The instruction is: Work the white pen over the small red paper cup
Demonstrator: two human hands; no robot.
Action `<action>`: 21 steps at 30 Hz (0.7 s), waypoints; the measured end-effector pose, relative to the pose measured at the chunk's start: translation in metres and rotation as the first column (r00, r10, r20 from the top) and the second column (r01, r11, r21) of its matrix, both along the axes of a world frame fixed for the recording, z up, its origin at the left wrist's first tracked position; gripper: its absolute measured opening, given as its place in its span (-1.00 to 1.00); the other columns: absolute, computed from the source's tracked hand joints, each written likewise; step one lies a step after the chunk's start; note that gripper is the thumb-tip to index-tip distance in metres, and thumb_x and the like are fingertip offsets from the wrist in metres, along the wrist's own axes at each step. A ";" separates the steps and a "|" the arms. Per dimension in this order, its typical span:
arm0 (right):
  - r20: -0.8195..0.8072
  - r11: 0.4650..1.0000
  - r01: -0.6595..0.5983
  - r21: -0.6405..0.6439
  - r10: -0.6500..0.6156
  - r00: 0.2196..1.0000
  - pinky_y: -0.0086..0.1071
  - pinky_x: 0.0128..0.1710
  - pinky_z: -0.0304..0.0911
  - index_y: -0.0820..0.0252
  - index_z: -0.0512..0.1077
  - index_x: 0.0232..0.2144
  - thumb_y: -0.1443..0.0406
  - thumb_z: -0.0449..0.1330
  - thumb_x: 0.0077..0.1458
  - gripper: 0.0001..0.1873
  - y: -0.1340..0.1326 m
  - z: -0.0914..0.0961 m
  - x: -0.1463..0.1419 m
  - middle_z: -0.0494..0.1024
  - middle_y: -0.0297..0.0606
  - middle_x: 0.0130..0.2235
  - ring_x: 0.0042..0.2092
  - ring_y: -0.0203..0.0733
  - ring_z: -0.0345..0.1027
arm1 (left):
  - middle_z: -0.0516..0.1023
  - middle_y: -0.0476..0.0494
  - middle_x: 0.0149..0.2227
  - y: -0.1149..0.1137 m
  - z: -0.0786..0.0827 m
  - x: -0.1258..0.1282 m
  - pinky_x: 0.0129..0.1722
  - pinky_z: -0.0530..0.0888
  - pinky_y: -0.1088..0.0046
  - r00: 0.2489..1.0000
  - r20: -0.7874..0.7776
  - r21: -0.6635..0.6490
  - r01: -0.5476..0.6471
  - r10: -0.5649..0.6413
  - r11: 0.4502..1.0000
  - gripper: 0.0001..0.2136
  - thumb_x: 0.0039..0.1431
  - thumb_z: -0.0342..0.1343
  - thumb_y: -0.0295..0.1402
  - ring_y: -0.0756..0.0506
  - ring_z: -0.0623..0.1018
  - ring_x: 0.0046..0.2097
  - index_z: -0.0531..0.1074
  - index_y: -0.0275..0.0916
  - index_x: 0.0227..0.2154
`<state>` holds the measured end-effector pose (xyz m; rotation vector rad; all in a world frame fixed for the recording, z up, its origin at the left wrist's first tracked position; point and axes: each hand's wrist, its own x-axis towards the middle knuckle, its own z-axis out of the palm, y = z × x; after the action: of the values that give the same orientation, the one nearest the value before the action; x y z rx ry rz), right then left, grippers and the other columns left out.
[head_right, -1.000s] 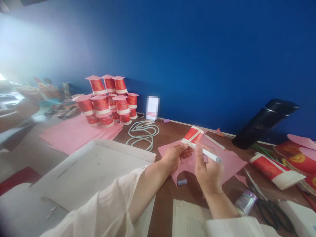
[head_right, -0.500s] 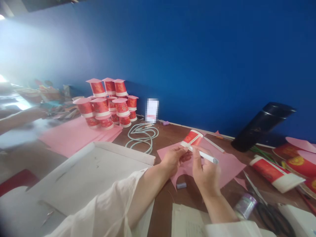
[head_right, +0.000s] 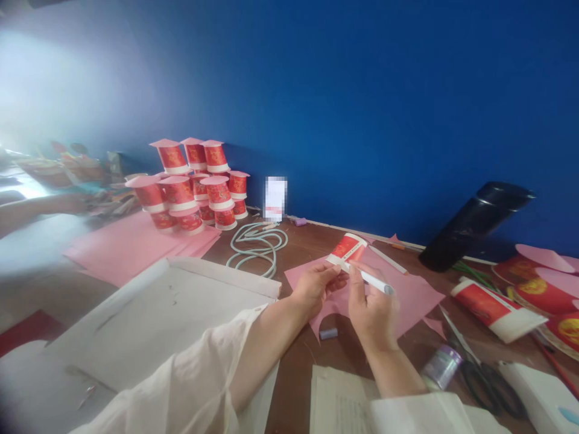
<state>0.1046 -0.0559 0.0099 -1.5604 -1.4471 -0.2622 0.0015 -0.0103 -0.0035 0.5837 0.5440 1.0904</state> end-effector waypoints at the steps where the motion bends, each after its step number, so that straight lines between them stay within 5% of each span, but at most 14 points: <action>1: 0.004 1.000 0.001 0.005 -0.001 1.000 -0.36 -0.33 0.23 0.24 0.50 -0.23 0.03 -0.02 0.17 -0.54 0.000 0.000 0.000 0.59 -0.07 -0.27 -0.25 -0.10 0.45 | 0.52 -0.16 -0.47 0.000 0.000 0.000 -0.14 0.39 0.32 1.000 -0.003 0.002 0.004 -0.004 1.000 -0.69 -0.26 0.37 -0.24 -0.02 0.50 -0.39 0.45 -0.36 -0.52; 21: 0.034 0.999 -0.046 0.013 0.046 0.998 -0.33 -0.30 0.25 0.27 0.51 -0.29 0.06 -0.01 0.19 -0.56 0.001 -0.002 0.000 0.57 -0.10 -0.40 -0.30 -0.12 0.44 | 0.51 -0.12 -0.48 -0.002 0.000 0.000 -0.15 0.39 0.37 1.000 0.016 -0.012 -0.012 0.012 1.000 -0.70 -0.27 0.38 -0.29 0.01 0.48 -0.41 0.49 -0.39 -0.49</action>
<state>0.1048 -0.0551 0.0083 -1.5161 -1.5025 -0.2718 0.0015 -0.0119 -0.0034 0.5618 0.5402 1.1018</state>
